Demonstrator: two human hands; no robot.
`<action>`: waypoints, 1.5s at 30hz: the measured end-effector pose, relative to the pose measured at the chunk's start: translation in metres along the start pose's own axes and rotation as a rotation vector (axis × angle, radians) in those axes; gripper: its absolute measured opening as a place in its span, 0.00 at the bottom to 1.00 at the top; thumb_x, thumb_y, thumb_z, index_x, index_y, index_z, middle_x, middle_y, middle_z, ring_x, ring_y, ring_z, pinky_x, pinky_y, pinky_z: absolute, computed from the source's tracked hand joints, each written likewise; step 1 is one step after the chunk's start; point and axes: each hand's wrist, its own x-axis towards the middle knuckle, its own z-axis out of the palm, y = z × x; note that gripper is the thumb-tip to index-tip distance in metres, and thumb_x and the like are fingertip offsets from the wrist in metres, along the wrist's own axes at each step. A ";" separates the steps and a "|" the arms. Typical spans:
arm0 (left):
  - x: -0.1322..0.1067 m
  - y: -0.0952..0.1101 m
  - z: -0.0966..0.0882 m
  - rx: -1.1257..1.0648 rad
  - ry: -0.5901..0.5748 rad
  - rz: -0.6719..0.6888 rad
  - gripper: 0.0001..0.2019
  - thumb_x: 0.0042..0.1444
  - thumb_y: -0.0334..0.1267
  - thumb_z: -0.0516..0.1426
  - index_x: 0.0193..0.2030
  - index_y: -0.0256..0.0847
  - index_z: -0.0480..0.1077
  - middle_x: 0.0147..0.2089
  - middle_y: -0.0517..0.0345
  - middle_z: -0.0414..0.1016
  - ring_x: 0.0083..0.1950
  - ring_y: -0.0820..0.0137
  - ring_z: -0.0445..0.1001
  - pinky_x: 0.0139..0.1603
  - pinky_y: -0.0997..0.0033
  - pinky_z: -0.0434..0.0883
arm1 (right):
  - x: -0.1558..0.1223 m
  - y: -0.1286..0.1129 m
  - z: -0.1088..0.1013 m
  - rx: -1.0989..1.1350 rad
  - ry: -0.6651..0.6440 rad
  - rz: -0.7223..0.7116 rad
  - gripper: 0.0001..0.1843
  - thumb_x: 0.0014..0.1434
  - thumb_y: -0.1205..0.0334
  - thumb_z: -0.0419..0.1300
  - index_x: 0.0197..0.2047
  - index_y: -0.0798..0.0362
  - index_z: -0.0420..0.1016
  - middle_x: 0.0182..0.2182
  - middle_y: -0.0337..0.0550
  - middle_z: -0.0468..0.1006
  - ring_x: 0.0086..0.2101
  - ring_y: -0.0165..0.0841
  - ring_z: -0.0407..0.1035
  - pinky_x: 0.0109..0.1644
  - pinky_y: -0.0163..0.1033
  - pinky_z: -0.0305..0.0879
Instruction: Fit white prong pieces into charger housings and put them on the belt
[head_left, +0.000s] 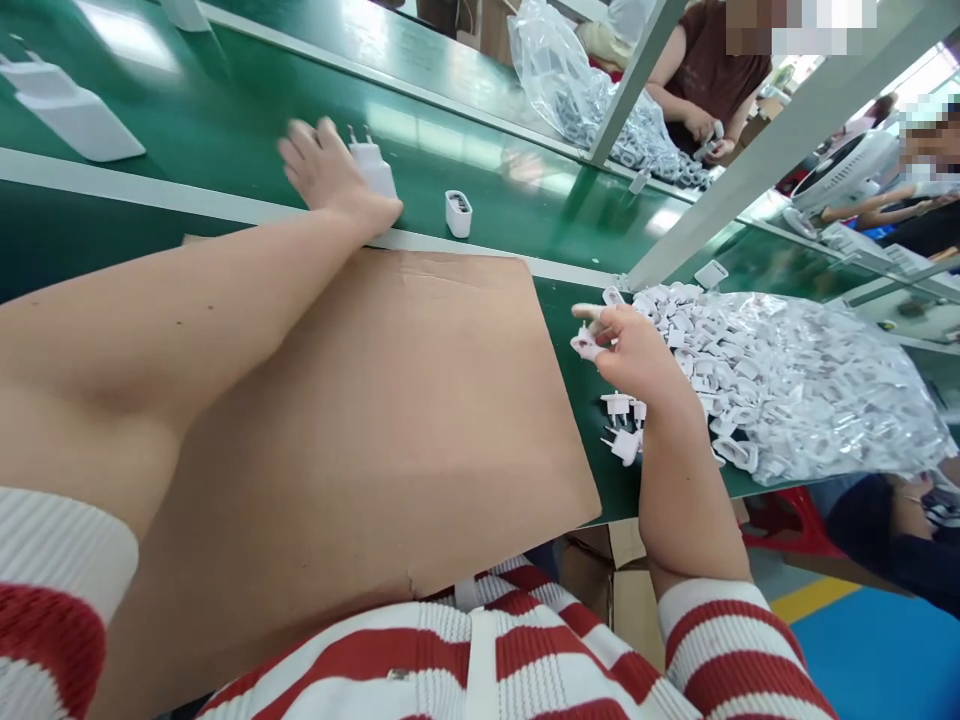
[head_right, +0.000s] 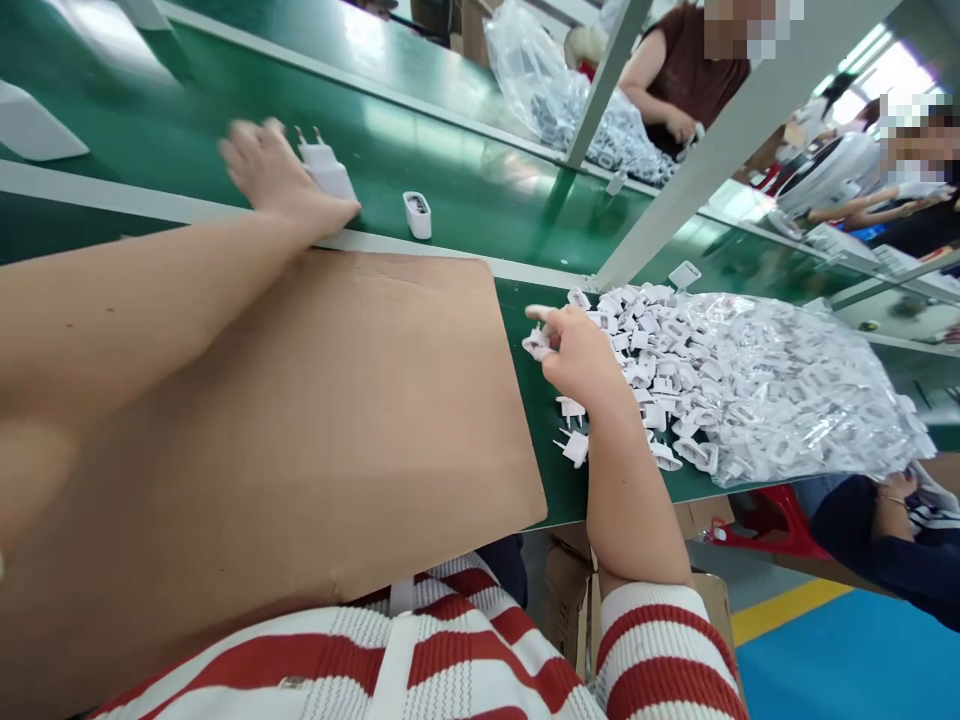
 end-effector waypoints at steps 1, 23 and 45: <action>0.001 0.000 0.011 0.010 -0.001 0.013 0.38 0.68 0.71 0.54 0.58 0.32 0.67 0.55 0.58 0.80 0.59 0.71 0.64 0.70 0.68 0.57 | 0.001 0.000 0.001 0.113 0.039 -0.015 0.18 0.61 0.64 0.65 0.54 0.48 0.83 0.52 0.49 0.76 0.42 0.37 0.77 0.44 0.44 0.75; -0.054 0.059 0.037 -0.159 -0.436 0.024 0.29 0.65 0.43 0.58 0.72 0.41 0.67 0.58 0.48 0.80 0.58 0.55 0.76 0.62 0.55 0.72 | -0.008 -0.035 0.014 0.887 -0.027 -0.094 0.14 0.54 0.54 0.76 0.42 0.47 0.84 0.40 0.41 0.84 0.39 0.34 0.79 0.48 0.45 0.81; -0.075 0.054 0.039 -0.436 -0.430 -0.083 0.12 0.60 0.49 0.64 0.41 0.43 0.78 0.41 0.54 0.78 0.45 0.60 0.76 0.44 0.64 0.70 | -0.022 -0.051 0.047 0.100 0.271 -0.426 0.14 0.69 0.62 0.63 0.56 0.42 0.82 0.46 0.44 0.84 0.43 0.38 0.79 0.52 0.46 0.79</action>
